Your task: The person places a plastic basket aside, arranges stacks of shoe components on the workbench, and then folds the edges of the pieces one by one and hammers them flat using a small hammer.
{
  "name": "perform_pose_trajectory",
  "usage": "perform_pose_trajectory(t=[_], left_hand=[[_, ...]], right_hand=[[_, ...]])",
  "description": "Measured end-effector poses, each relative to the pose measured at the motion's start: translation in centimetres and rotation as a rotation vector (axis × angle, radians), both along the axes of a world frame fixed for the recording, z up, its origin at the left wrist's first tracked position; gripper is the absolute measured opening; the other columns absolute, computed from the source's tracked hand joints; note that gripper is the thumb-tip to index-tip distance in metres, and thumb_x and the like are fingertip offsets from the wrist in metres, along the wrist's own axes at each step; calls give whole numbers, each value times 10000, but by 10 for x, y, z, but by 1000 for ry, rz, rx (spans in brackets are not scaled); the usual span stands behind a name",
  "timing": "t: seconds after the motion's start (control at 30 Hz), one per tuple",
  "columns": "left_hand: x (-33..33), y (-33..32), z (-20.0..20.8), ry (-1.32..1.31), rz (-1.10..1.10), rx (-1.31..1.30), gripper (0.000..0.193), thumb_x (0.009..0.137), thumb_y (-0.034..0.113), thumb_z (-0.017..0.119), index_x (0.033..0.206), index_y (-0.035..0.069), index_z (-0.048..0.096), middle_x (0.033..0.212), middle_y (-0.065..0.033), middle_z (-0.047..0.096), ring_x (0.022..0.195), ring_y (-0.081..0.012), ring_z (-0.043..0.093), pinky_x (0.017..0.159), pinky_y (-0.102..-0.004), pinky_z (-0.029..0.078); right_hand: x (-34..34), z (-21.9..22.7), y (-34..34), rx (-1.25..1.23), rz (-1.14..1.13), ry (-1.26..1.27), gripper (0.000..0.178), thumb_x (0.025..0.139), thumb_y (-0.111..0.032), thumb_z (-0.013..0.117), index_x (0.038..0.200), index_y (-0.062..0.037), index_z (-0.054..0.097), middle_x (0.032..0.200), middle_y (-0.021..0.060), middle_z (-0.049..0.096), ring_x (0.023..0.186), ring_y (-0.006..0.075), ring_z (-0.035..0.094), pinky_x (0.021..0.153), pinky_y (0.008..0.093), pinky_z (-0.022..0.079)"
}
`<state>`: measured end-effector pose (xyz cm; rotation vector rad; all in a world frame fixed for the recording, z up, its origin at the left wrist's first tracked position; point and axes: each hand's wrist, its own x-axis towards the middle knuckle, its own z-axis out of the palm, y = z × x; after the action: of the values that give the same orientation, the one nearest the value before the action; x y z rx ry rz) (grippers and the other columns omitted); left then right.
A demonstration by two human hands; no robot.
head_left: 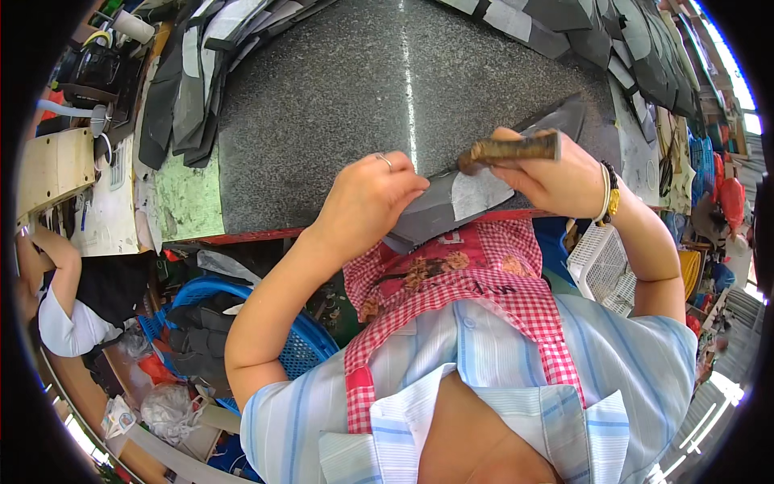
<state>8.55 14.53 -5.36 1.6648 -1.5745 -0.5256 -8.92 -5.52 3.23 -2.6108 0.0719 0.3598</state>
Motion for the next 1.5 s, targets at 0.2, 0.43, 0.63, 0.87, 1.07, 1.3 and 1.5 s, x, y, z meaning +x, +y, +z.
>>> perform_pose_trajectory(t=[0.2, 0.43, 0.63, 0.87, 1.07, 1.3, 1.5], left_hand=[[4, 9, 5, -329, 3, -117, 144, 742, 113, 721, 887, 111, 727, 868, -9, 646, 776, -216, 606, 740, -352, 483], [-5, 24, -4, -329, 231, -180, 197, 709, 141, 780, 894, 100, 728, 864, -4, 644, 810, -220, 606, 768, -372, 467], [-25, 42, -14, -300, 348, -232, 186, 698, 153, 808, 855, 89, 731, 885, -15, 640, 846, -226, 612, 775, -383, 478], [-13, 36, -6, -446, 276, -224, 161, 736, 166, 784, 867, 97, 722, 919, -11, 632, 864, -228, 610, 781, -386, 482], [-26, 16, 21, -414, 279, -172, 200, 677, 187, 806, 790, 76, 684, 794, -59, 651, 822, -275, 633, 755, -399, 474], [-55, -50, 37, -288, 64, 159, 525, 806, 200, 694, 1296, 66, 561, 1082, -189, 659, 965, -351, 640, 849, -419, 500], [106, -22, 123, -980, 653, -512, 372, 872, -77, 523, 1210, 13, 651, 1218, -166, 656, 1142, -331, 620, 989, -384, 483]], right_hand=[[10, -11, 27, -5, -46, 90, 150, 901, -165, 577, 994, -66, 642, 854, 140, 659, 679, 354, 644, 574, 436, 519], [14, -15, 41, 18, -6, -78, 292, 866, -158, 625, 1064, -30, 452, 611, 176, 591, 565, 391, 611, 508, 489, 467], [25, -21, 37, 65, 62, -270, 222, 870, -157, 612, 1036, -40, 522, 644, 158, 609, 596, 381, 620, 534, 470, 486], [47, -20, 38, 44, 117, -282, 152, 907, -124, 608, 1015, -20, 584, 642, 167, 562, 596, 374, 599, 508, 422, 459], [33, -10, 24, -109, 125, -163, 165, 904, -150, 603, 1030, -52, 561, 656, 148, 575, 638, 393, 601, 574, 463, 474], [14, 2, -57, 61, -399, -564, 275, 911, -271, 562, 957, -9, 631, 888, 229, 632, 842, 412, 619, 742, 462, 499], [-45, 35, -187, -175, -896, -714, 412, 789, -308, 705, 1026, 7, 584, 856, 79, 636, 791, 169, 610, 734, 324, 492]])
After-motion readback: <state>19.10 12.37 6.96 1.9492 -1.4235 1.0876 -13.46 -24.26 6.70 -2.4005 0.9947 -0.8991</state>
